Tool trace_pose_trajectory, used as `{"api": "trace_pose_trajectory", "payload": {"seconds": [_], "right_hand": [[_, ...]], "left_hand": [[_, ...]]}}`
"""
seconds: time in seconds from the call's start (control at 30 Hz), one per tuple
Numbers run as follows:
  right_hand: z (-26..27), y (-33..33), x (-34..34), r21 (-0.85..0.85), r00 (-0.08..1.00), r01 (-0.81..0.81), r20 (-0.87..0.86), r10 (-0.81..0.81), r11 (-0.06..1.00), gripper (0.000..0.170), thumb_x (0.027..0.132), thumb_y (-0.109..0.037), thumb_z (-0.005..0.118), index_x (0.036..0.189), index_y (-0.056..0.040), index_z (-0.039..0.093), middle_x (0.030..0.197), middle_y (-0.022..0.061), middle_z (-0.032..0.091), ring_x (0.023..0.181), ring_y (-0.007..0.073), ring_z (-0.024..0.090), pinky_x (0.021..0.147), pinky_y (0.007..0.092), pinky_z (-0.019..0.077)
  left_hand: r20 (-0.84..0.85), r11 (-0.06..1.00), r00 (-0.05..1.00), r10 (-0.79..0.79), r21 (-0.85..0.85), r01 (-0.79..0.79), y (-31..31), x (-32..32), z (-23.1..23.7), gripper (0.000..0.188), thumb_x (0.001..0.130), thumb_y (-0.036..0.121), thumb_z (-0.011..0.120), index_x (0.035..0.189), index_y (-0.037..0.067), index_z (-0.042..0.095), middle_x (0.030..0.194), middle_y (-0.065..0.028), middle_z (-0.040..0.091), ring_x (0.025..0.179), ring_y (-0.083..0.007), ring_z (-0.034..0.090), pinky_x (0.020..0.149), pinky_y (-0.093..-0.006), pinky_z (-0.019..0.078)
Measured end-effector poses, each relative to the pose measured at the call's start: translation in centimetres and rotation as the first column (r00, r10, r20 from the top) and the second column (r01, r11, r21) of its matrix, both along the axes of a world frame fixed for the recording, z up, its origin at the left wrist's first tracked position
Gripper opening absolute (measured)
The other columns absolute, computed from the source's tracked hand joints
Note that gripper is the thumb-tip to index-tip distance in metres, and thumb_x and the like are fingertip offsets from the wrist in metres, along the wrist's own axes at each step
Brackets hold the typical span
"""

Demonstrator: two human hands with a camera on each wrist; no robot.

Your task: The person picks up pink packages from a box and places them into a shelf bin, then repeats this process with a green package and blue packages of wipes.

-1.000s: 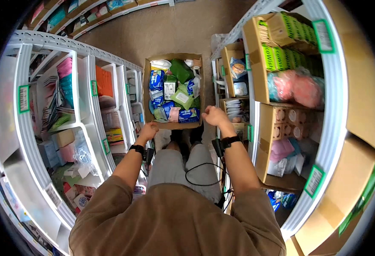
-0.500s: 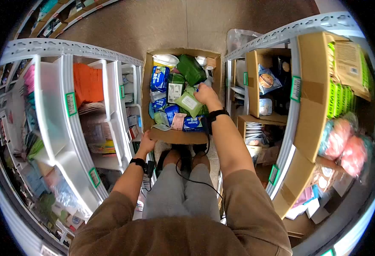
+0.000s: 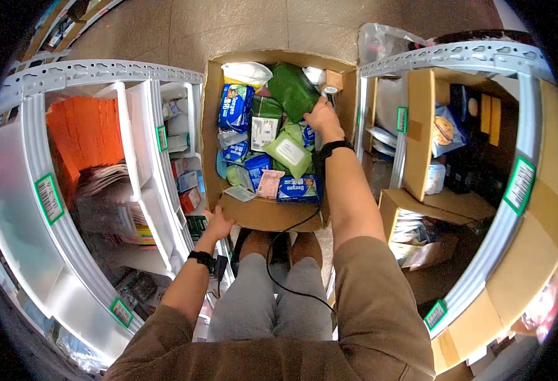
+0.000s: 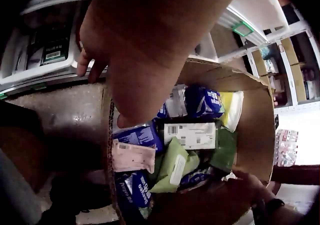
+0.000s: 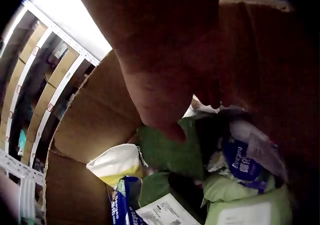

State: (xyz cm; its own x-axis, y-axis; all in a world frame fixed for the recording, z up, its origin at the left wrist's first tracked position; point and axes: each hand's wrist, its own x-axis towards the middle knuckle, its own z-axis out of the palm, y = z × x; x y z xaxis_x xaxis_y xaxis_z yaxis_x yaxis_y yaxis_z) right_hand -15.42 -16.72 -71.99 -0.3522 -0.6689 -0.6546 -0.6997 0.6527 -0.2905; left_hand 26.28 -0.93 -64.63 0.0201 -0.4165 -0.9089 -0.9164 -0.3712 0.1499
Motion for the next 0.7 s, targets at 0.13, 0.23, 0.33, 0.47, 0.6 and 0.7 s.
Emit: {"api": "trace_pose_trajectory", "payload": {"seconds": [0.13,0.23,0.33,0.47,0.6,0.7], "right_hand": [[-2.9,-0.7,0.4,0.001,0.999,0.033,0.017,-0.033,0.999,0.078,0.076,-0.034,0.076,0.133,0.0062,0.041,0.135,0.0316,0.048,0.123,0.0418,0.051,0.103,0.0418,0.0435],[-4.4,-1.2,1.0,0.009,0.997,0.054,-0.063,-0.053,0.999,0.086,0.069,-0.049,0.077,0.130,0.0052,0.050,0.128,0.0305,0.055,0.123,0.0393,0.051,0.103,0.0406,0.0426],[-5.3,-1.1,1.1,0.001,0.993,0.056,-0.101,-0.056,0.998,0.084,0.069,-0.051,0.077,0.126,0.0050,0.054,0.127,0.0296,0.056,0.122,0.0379,0.051,0.103,0.0396,0.0420],[-4.9,-0.8,2.1,0.021,0.985,0.174,0.006,-0.175,0.984,0.084,0.069,-0.044,0.081,0.131,0.0027,0.051,0.136,0.0301,0.048,0.126,0.0401,0.048,0.104,0.0421,0.0417],[-5.3,-0.8,2.2,0.034,0.937,0.215,0.274,-0.216,0.976,0.098,0.066,-0.045,0.084,0.131,0.0127,0.039,0.138,0.0356,0.042,0.128,0.0446,0.045,0.105,0.0395,0.0408],[-4.6,-0.3,3.6,-0.033,0.944,0.319,0.103,-0.314,0.947,0.109,0.065,-0.046,0.084,0.129,0.0183,0.025,0.125,0.0352,0.054,0.117,0.0401,0.057,0.098,0.0376,0.0466]], "left_hand": [[0.001,0.992,0.994,-0.110,-0.061,0.109,1.5,1.4,-1.6,0.071,0.084,0.030,0.069,0.138,-0.001,0.034,0.148,-0.0360,-0.004,0.125,-0.0558,0.042,0.108,-0.0429,0.0388],[0.003,0.991,0.994,-0.110,-0.079,0.110,1.7,1.7,-1.8,0.070,0.084,0.031,0.070,0.137,0.000,0.035,0.148,-0.0352,-0.007,0.119,-0.0561,0.047,0.108,-0.0439,0.0400],[0.002,0.996,0.997,-0.080,-0.043,0.080,0.6,0.5,-0.2,0.071,0.084,0.031,0.071,0.137,0.001,0.035,0.148,-0.0357,-0.009,0.115,-0.0557,0.051,0.108,-0.0440,0.0406],[-0.015,0.996,0.998,-0.057,-0.068,0.056,0.3,0.0,0.4,0.076,0.082,0.034,0.072,0.137,-0.001,0.034,0.145,-0.0368,0.005,0.136,-0.0543,0.021,0.112,-0.0435,0.0325],[0.043,0.984,0.988,-0.149,-0.090,0.153,1.3,1.0,-1.3,0.074,0.082,0.032,0.073,0.137,0.001,0.034,0.147,-0.0375,-0.011,0.114,-0.0567,0.051,0.108,-0.0433,0.0405],[0.008,0.990,0.992,-0.125,-0.070,0.125,1.7,1.6,-2.5,0.077,0.081,0.035,0.072,0.138,-0.001,0.034,0.146,-0.0412,-0.006,0.127,-0.0571,0.039,0.110,-0.0412,0.0381]]}}
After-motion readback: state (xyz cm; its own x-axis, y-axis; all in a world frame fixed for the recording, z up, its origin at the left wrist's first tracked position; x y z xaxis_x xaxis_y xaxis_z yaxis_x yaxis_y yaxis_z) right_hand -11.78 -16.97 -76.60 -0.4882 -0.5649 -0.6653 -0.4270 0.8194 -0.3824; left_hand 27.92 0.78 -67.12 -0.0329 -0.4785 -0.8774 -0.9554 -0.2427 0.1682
